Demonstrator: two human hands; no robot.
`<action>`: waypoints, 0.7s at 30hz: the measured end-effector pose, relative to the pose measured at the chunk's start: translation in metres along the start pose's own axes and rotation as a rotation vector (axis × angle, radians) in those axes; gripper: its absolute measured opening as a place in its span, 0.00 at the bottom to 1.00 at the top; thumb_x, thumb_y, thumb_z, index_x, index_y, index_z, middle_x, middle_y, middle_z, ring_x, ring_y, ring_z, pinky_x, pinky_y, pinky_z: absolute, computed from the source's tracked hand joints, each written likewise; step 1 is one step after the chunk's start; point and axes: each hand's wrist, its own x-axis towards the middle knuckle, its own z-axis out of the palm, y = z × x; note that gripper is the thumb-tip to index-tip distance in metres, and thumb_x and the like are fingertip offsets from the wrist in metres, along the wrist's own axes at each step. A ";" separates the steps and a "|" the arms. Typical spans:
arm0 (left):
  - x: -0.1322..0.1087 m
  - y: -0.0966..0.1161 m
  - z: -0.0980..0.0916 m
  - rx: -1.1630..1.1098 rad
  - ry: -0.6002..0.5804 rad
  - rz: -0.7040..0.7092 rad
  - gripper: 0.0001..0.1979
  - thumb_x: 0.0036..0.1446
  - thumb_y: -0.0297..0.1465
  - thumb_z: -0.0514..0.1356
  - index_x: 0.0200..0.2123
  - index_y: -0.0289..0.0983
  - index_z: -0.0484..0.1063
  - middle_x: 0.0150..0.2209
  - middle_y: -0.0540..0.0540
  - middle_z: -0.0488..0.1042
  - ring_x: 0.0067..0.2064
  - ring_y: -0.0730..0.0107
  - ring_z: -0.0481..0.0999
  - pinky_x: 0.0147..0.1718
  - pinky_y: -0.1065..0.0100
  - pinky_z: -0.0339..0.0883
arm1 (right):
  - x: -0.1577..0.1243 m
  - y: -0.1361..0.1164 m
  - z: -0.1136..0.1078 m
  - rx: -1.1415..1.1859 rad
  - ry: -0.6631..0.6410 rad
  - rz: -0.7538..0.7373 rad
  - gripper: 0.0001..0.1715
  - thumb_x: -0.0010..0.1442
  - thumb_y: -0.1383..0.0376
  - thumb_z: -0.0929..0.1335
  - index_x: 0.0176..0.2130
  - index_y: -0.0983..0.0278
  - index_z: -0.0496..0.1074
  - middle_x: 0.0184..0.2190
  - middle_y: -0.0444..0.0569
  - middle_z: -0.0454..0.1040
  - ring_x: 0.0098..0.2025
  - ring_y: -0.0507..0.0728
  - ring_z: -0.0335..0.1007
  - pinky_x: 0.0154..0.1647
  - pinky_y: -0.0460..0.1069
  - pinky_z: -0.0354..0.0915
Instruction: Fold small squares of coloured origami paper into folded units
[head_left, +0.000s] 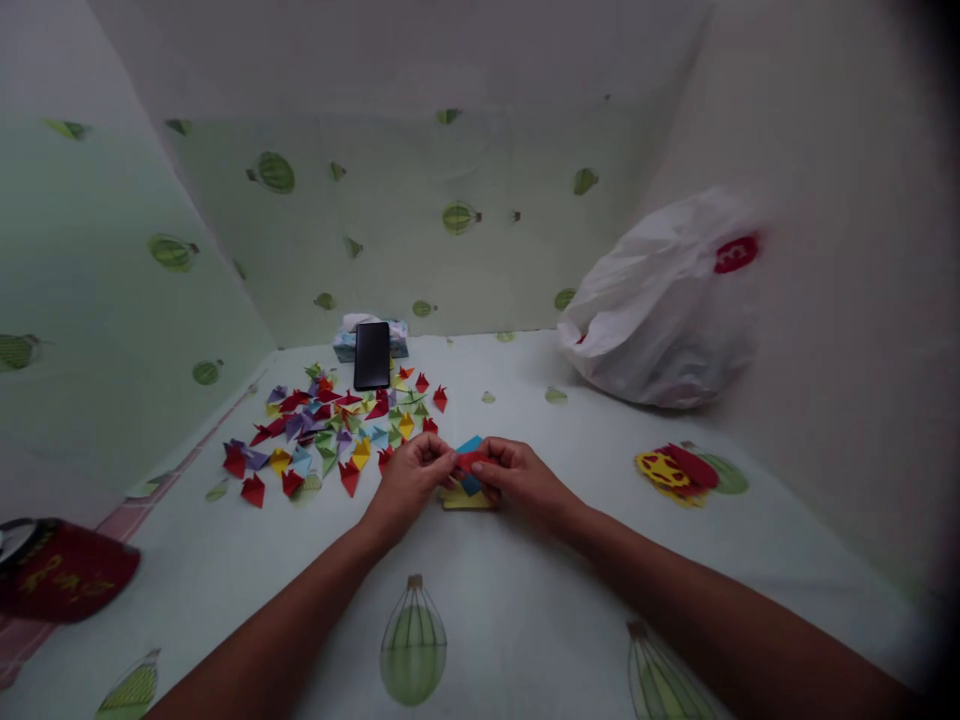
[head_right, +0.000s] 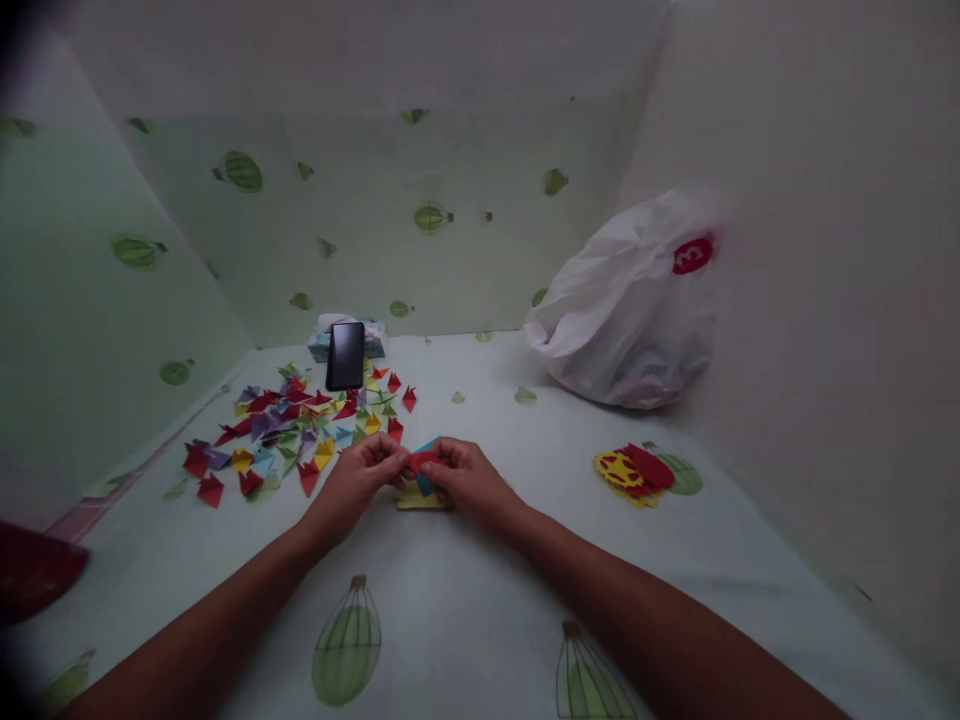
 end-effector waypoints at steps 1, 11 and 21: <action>0.000 0.001 -0.001 -0.012 -0.006 -0.012 0.14 0.49 0.37 0.67 0.28 0.35 0.68 0.24 0.49 0.75 0.27 0.71 0.75 0.30 0.71 0.67 | 0.001 0.000 -0.001 -0.022 -0.029 0.002 0.17 0.54 0.54 0.71 0.30 0.64 0.66 0.19 0.38 0.64 0.19 0.47 0.55 0.22 0.45 0.52; 0.001 0.001 -0.003 0.072 -0.092 -0.004 0.14 0.47 0.38 0.68 0.25 0.33 0.72 0.21 0.50 0.71 0.23 0.75 0.69 0.25 0.72 0.62 | 0.002 -0.003 -0.003 -0.073 -0.033 -0.033 0.14 0.51 0.60 0.73 0.26 0.65 0.67 0.17 0.38 0.64 0.19 0.47 0.56 0.21 0.44 0.52; -0.003 -0.007 0.006 0.090 0.116 0.190 0.12 0.52 0.39 0.63 0.29 0.34 0.70 0.23 0.52 0.71 0.25 0.73 0.70 0.28 0.71 0.63 | 0.010 0.008 -0.006 0.012 0.157 -0.182 0.19 0.56 0.51 0.69 0.28 0.64 0.67 0.21 0.41 0.70 0.20 0.48 0.62 0.24 0.45 0.59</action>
